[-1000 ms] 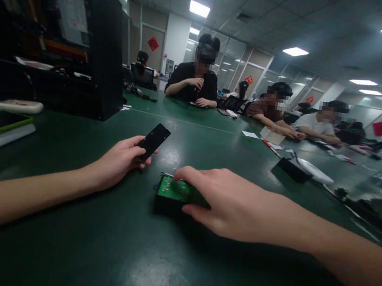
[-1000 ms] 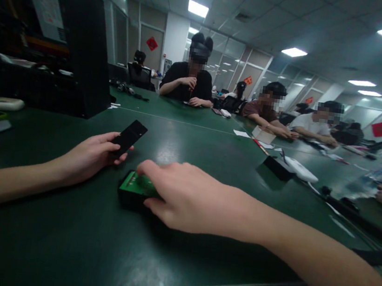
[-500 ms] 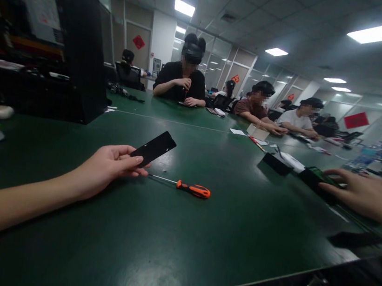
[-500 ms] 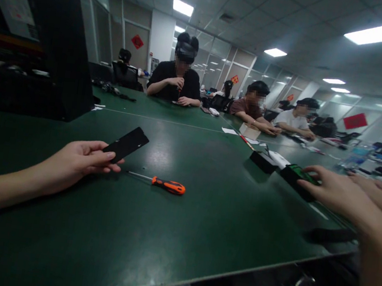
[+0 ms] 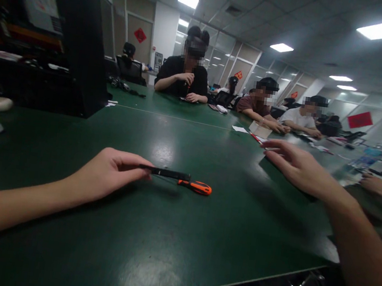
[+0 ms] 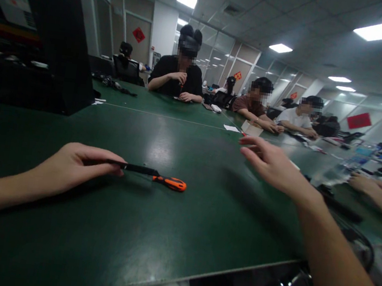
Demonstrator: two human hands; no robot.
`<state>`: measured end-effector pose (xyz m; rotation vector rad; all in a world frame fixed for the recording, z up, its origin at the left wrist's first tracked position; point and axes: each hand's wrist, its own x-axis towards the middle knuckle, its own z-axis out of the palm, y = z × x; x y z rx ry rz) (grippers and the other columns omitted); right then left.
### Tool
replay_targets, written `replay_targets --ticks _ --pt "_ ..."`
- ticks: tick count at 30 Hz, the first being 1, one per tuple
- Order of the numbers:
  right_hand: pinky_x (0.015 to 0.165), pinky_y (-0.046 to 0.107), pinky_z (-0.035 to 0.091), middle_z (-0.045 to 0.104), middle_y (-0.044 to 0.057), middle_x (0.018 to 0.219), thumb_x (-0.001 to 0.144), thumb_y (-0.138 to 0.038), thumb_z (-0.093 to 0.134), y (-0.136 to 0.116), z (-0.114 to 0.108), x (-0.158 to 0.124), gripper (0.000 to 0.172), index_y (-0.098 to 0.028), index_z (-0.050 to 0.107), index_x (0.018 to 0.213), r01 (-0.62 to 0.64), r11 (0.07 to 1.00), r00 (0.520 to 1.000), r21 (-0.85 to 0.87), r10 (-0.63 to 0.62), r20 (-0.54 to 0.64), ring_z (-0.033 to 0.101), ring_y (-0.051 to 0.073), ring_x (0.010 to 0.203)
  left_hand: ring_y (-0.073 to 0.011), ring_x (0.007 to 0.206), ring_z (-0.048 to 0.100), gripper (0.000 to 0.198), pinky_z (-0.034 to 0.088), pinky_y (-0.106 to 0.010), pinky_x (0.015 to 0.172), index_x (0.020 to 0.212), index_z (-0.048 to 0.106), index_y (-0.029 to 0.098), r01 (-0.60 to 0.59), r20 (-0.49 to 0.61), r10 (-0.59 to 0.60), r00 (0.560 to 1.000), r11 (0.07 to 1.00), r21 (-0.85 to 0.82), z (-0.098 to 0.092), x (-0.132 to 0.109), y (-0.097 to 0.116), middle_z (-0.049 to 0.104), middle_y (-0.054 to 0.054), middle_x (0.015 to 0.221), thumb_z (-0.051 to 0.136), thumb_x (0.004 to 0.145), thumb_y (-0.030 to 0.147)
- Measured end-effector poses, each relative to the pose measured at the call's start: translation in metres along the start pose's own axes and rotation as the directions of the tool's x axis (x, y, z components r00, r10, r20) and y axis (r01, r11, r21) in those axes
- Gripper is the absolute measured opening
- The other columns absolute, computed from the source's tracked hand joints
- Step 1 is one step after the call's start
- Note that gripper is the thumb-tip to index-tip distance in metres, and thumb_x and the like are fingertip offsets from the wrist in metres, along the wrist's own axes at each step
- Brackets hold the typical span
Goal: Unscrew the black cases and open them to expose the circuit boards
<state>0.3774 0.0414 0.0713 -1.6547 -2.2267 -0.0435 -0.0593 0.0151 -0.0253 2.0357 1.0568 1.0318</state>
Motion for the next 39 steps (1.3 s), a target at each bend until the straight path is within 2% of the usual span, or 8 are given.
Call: replay_targets --ticks 2,7,11,14,16,21,25,39 --pt "0.097 0.033 0.049 0.058 0.01 0.138 0.1 -0.053 0.041 -0.06 0.019 0.003 0.053 -0.021 0.05 0.141 0.286 0.923 0.948 0.258 -0.311 0.062 0.061 0.02 0.117 -0.019 0.093 0.075 0.02 0.059 -0.026 0.085 0.104 0.08 0.025 -0.232 0.032 0.229 0.973 0.964 0.132 0.002 -0.005 0.002 0.08 -0.003 0.103 0.066 0.09 0.025" --pt "0.105 0.031 0.046 0.057 0.012 0.138 0.102 -0.041 0.044 -0.169 0.069 -0.004 0.054 -0.016 0.042 0.15 0.595 0.653 0.646 0.468 -0.735 0.204 0.058 0.016 0.12 -0.0142 0.093 0.073 0.028 0.056 -0.019 0.083 0.11 0.076 0.023 -0.524 0.06 0.531 0.845 0.802 0.286 0.003 -0.015 0.004 0.076 -0.003 0.109 0.06 0.091 0.01" --pt "0.095 0.03 0.049 0.06 0.014 0.128 0.104 -0.035 0.036 -0.189 0.084 -0.006 0.055 -0.014 0.036 0.155 0.699 0.613 0.612 0.369 -0.779 0.137 0.06 0.016 0.107 -0.013 0.09 0.07 0.02 0.055 -0.019 0.082 0.099 0.075 0.021 -0.542 0.019 0.574 0.819 0.762 0.355 0.003 -0.018 0.007 0.072 -0.003 0.108 0.06 0.091 0.009" --pt "0.096 0.031 0.05 0.06 0.011 0.131 0.103 -0.034 0.036 -0.163 0.07 0.003 0.049 -0.02 0.046 0.149 0.72 0.654 0.645 0.231 -0.754 0.125 0.06 0.018 0.112 -0.0169 0.1 0.068 0.027 0.056 -0.024 0.086 0.117 0.071 0.024 -0.468 -0.012 0.514 0.858 0.791 0.393 0.005 -0.016 0.011 0.067 -0.005 0.117 0.065 0.091 0.017" --pt "0.097 0.034 0.05 0.06 0.008 0.133 0.101 -0.036 0.04 -0.123 0.049 0.01 0.044 -0.025 0.057 0.141 0.643 0.764 0.756 0.058 -0.645 0.114 0.061 0.02 0.114 -0.0193 0.104 0.066 0.034 0.058 -0.025 0.083 0.125 0.067 0.025 -0.409 -0.017 0.447 0.894 0.832 0.374 0.007 -0.014 0.012 0.065 -0.006 0.122 0.065 0.091 0.023" --pt "0.092 0.041 0.051 0.067 0.014 0.125 0.093 -0.04 0.049 0.033 -0.013 0.007 0.047 -0.016 0.069 0.128 -0.049 0.905 0.996 -0.423 0.012 -0.09 0.065 0.03 0.106 -0.0195 0.101 0.067 0.026 0.059 -0.026 0.08 0.116 0.07 0.022 -0.365 0.076 0.358 0.931 0.89 0.275 0.011 -0.01 0.01 0.067 -0.008 0.12 0.056 0.094 0.023" --pt "0.087 0.043 0.051 0.069 0.017 0.12 0.092 -0.044 0.049 0.125 -0.032 -0.022 0.052 -0.016 0.067 0.131 -0.512 0.745 0.857 -0.428 0.478 -0.193 0.065 0.036 0.107 -0.0192 0.104 0.067 0.026 0.057 -0.028 0.09 0.114 0.071 0.021 -0.388 0.114 0.371 0.922 0.89 0.238 0.013 -0.01 0.01 0.068 -0.008 0.118 0.053 0.095 0.021" --pt "0.081 0.035 0.048 0.074 0.014 0.101 0.088 -0.053 0.049 0.163 -0.008 -0.034 0.059 -0.015 0.07 0.128 -0.507 0.768 0.852 -0.392 0.516 -0.091 0.068 0.032 0.094 -0.0179 0.099 0.068 0.024 0.055 -0.025 0.088 0.106 0.073 0.021 -0.373 0.135 0.351 0.927 0.903 0.214 0.011 -0.01 0.013 0.07 -0.007 0.113 0.052 0.094 0.017"
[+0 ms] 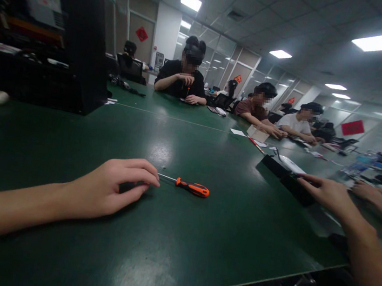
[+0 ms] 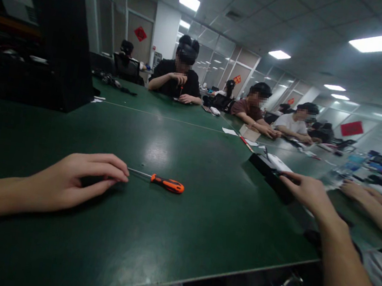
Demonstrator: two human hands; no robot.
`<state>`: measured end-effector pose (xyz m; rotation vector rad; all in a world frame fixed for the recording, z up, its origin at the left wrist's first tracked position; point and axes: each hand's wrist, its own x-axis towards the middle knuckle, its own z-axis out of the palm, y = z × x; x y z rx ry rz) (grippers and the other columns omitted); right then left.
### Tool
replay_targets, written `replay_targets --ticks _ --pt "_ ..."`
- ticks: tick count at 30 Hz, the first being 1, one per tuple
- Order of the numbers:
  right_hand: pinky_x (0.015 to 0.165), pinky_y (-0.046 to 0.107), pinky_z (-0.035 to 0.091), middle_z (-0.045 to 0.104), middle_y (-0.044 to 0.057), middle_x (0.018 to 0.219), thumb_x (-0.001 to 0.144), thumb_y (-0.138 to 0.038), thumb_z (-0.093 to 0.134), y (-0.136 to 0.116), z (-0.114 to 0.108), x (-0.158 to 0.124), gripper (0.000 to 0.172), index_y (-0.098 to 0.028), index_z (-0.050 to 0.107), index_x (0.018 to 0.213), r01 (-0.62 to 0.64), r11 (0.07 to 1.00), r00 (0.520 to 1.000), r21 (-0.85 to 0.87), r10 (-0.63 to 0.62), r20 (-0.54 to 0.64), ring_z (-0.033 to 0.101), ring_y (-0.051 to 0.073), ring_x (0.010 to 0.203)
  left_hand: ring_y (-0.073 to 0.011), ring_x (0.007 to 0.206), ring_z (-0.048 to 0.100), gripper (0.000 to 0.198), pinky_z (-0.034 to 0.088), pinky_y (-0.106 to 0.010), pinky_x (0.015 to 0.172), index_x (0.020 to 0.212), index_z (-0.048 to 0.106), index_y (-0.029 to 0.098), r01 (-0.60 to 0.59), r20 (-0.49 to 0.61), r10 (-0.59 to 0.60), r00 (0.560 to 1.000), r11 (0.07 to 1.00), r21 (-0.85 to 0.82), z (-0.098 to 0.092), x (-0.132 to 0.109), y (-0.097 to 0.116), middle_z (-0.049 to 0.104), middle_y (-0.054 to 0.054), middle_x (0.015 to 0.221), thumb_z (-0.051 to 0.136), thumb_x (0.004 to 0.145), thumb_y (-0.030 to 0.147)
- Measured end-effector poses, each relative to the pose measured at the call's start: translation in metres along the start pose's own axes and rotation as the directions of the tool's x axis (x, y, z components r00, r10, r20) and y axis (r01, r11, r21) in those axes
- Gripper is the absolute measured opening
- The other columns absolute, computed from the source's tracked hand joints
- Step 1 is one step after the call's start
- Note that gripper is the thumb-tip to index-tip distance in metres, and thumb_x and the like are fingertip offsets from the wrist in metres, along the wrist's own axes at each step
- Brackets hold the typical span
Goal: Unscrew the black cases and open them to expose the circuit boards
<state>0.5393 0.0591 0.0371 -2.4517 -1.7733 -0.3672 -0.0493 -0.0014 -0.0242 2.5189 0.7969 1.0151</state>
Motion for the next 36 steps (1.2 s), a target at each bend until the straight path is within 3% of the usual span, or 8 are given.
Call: replay_targets --ticks 8,17,31,36 --pt "0.072 0.035 0.047 0.073 0.015 0.092 0.088 -0.055 0.047 -0.01 -0.007 -0.002 0.061 -0.016 0.068 0.13 0.065 0.997 0.997 -0.036 -0.064 0.034 0.067 0.031 0.082 -0.0174 0.097 0.068 0.025 0.055 -0.025 0.086 0.105 0.074 0.021 -0.002 0.032 0.002 0.999 1.0 -0.002 0.0 0.0 0.0 0.07 -0.007 0.112 0.051 0.094 0.016" --pt "0.073 0.034 0.045 0.073 0.013 0.093 0.088 -0.055 0.048 0.002 -0.006 0.008 0.055 -0.02 0.071 0.124 0.14 0.987 0.989 -0.073 -0.136 0.056 0.066 0.028 0.08 -0.0179 0.1 0.068 0.027 0.054 -0.026 0.09 0.104 0.074 0.021 -0.026 0.065 0.025 0.998 1.0 0.012 0.0 -0.001 -0.001 0.07 -0.007 0.112 0.051 0.093 0.014" --pt "0.078 0.035 0.046 0.074 0.014 0.098 0.089 -0.047 0.051 -0.002 -0.008 0.01 0.051 -0.018 0.07 0.128 0.129 0.988 0.987 -0.089 -0.119 0.112 0.067 0.03 0.086 -0.0188 0.099 0.069 0.027 0.056 -0.027 0.09 0.104 0.075 0.02 -0.023 0.121 0.02 0.993 0.999 0.025 -0.003 0.0 0.0 0.071 -0.008 0.112 0.051 0.092 0.015" --pt "0.087 0.035 0.046 0.072 0.014 0.112 0.092 -0.045 0.049 -0.005 -0.017 0.011 0.05 -0.016 0.07 0.127 0.097 0.994 0.99 -0.048 -0.092 0.104 0.066 0.03 0.098 -0.0187 0.102 0.068 0.027 0.055 -0.026 0.09 0.106 0.074 0.02 -0.04 0.147 0.034 0.988 0.999 0.038 -0.003 0.0 -0.001 0.071 -0.008 0.113 0.051 0.094 0.015"
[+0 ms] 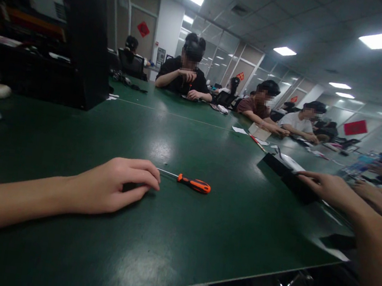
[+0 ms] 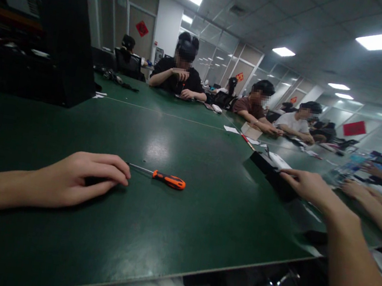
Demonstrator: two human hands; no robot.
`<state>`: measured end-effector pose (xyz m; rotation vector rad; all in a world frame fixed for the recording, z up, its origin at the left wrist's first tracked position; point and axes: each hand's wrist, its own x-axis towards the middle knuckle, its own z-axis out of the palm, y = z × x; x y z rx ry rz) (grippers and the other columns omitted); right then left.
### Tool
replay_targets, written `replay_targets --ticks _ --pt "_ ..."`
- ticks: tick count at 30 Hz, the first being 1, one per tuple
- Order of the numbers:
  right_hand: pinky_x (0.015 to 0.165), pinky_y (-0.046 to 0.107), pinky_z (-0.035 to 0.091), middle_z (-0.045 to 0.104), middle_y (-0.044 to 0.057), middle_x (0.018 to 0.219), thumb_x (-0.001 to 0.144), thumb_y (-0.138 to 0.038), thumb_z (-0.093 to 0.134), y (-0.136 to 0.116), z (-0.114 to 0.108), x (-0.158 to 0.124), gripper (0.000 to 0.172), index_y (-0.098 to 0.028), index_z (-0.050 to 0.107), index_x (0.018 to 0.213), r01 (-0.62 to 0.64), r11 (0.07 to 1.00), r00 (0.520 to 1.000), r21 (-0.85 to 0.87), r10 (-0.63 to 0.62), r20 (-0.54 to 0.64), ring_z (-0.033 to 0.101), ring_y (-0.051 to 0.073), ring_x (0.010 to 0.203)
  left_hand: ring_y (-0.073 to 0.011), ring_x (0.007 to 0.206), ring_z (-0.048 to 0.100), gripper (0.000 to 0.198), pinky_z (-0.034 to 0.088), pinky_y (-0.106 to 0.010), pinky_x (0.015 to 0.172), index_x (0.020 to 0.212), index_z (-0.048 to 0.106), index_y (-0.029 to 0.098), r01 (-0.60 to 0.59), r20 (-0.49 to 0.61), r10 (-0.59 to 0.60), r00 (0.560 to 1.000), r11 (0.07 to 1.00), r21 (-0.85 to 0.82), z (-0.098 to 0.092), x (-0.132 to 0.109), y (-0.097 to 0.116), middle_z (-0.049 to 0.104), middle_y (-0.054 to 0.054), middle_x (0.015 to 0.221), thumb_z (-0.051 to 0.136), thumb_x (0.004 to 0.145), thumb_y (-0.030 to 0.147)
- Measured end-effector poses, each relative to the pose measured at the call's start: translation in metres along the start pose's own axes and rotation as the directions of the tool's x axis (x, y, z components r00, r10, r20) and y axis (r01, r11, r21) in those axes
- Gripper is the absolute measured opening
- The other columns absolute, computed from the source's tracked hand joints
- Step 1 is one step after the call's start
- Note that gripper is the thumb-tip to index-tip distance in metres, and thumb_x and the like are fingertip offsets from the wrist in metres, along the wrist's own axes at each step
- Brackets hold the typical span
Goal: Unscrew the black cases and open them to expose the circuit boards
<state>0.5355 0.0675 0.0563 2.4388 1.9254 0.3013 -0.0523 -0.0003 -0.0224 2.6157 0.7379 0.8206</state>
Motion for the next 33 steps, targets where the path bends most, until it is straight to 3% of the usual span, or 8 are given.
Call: replay_targets --ticks 4,9,16,24,33 --pt "0.1 0.035 0.041 0.064 0.017 0.131 0.093 -0.04 0.045 0.003 -0.011 0.007 0.05 -0.009 0.069 0.124 -0.009 0.999 0.996 0.046 0.013 -0.085 0.059 0.031 0.118 -0.0173 0.101 0.068 0.027 0.054 -0.024 0.09 0.106 0.073 0.02 -0.016 -0.004 0.016 1.0 1.0 -0.003 0.001 0.0 -0.001 0.07 -0.007 0.113 0.05 0.094 0.013" --pt "0.09 0.029 0.044 0.07 0.011 0.116 0.09 -0.042 0.049 -0.001 0.002 0.014 0.042 -0.012 0.073 0.108 0.065 0.99 0.994 0.128 -0.053 -0.097 0.064 0.024 0.104 -0.0172 0.099 0.068 0.026 0.054 -0.025 0.089 0.105 0.074 0.02 -0.012 -0.036 0.011 0.999 0.999 -0.033 0.003 -0.001 0.0 0.07 -0.007 0.111 0.051 0.094 0.014" --pt "0.083 0.031 0.042 0.07 0.016 0.107 0.089 -0.049 0.042 -0.005 0.025 0.012 0.048 -0.011 0.069 0.1 0.165 0.977 0.964 0.133 -0.131 -0.231 0.06 0.023 0.094 -0.0166 0.1 0.067 0.026 0.053 -0.023 0.089 0.106 0.073 0.02 -0.035 -0.023 0.035 0.999 0.999 -0.02 0.002 -0.001 -0.001 0.07 -0.006 0.112 0.051 0.094 0.012" --pt "0.078 0.034 0.043 0.07 0.012 0.101 0.081 -0.074 0.03 0.004 0.03 0.021 0.074 -0.015 0.073 0.092 0.225 0.963 0.941 0.147 -0.176 -0.288 0.063 0.025 0.087 -0.0142 0.101 0.067 0.026 0.052 -0.02 0.09 0.107 0.071 0.02 -0.059 0.007 0.059 0.998 0.998 0.007 0.001 -0.001 -0.003 0.069 -0.004 0.113 0.051 0.094 0.01" --pt "0.078 0.034 0.042 0.07 0.012 0.098 0.078 -0.085 0.028 0.006 0.033 0.022 0.086 -0.015 0.074 0.089 0.237 0.959 0.935 0.155 -0.182 -0.304 0.063 0.025 0.086 -0.0149 0.101 0.067 0.025 0.052 -0.022 0.089 0.108 0.071 0.019 -0.067 0.013 0.067 0.998 0.998 -0.006 0.0 -0.003 -0.004 0.07 -0.005 0.112 0.052 0.095 0.01"
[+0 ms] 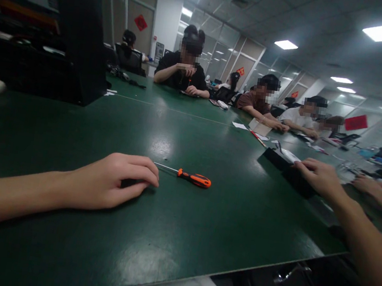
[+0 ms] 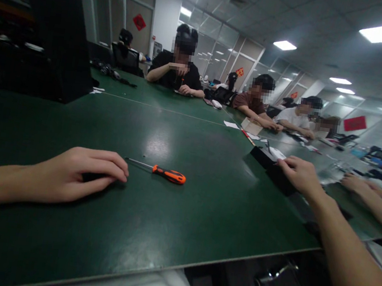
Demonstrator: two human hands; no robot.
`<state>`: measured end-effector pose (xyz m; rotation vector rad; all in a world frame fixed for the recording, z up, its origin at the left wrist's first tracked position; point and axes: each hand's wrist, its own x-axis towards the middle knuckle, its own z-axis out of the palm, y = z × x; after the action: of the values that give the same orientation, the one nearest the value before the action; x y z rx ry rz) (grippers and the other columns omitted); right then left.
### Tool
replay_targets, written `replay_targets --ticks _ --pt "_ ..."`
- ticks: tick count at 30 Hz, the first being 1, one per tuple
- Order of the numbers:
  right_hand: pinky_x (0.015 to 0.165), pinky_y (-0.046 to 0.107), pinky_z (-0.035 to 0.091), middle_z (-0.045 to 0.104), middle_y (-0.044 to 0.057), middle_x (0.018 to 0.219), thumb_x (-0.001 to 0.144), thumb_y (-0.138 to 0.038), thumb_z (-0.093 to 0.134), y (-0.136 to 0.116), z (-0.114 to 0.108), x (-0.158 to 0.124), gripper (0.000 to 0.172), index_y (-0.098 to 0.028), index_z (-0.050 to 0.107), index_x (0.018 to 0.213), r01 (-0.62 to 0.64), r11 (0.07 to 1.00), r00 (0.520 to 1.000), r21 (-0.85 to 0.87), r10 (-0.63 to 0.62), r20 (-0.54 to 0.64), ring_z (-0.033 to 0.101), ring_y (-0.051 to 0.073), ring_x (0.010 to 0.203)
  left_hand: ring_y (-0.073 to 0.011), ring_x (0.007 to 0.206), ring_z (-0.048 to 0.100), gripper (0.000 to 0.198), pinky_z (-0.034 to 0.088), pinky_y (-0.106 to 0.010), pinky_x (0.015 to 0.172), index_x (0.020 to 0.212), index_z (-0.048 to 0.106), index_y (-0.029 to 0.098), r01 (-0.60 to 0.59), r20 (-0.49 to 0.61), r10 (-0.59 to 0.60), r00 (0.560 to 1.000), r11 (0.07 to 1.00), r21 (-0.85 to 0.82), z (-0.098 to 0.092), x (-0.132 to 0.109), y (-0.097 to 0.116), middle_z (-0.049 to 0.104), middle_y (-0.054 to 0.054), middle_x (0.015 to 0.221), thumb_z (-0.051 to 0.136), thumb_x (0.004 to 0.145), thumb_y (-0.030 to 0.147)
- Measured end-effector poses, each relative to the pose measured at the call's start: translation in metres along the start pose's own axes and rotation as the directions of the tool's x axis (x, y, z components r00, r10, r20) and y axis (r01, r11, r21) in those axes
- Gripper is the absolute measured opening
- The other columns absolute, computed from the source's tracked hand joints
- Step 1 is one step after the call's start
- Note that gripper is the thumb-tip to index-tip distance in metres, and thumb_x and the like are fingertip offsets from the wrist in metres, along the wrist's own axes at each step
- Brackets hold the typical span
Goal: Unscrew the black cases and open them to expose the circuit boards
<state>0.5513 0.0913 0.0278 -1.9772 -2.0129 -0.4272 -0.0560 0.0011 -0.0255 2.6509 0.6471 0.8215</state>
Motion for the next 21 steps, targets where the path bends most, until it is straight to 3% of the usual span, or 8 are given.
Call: replay_targets --ticks 6,15,21 --pt "0.072 0.034 0.044 0.072 0.011 0.094 0.079 -0.085 0.026 0.0016 0.0039 -0.0013 0.089 -0.014 0.075 0.102 -0.046 0.999 0.998 0.022 0.046 0.034 0.064 0.025 0.082 -0.0145 0.099 0.068 0.025 0.053 -0.021 0.087 0.109 0.071 0.02 -0.004 0.001 0.004 1.0 1.0 -0.007 0.0009 0.0012 0.0007 0.07 -0.005 0.11 0.052 0.095 0.01" --pt "0.076 0.033 0.045 0.073 0.01 0.097 0.08 -0.077 0.034 0.005 0.0066 0.0079 0.075 -0.016 0.075 0.092 -0.018 0.999 0.998 0.045 0.016 0.057 0.065 0.025 0.086 -0.0138 0.099 0.067 0.025 0.052 -0.019 0.087 0.108 0.07 0.019 -0.004 0.015 0.004 1.0 1.0 -0.003 -0.0012 0.0017 0.0013 0.07 -0.005 0.11 0.052 0.095 0.01" --pt "0.084 0.035 0.045 0.068 0.014 0.11 0.082 -0.065 0.035 0.0078 0.0072 0.0049 0.064 -0.015 0.072 0.091 0.013 1.0 1.0 0.026 -0.013 -0.018 0.063 0.026 0.097 -0.0135 0.098 0.068 0.025 0.051 -0.019 0.088 0.108 0.07 0.019 -0.003 0.025 0.003 1.0 1.0 -0.003 -0.0014 0.0024 0.0018 0.07 -0.005 0.11 0.052 0.094 0.01"
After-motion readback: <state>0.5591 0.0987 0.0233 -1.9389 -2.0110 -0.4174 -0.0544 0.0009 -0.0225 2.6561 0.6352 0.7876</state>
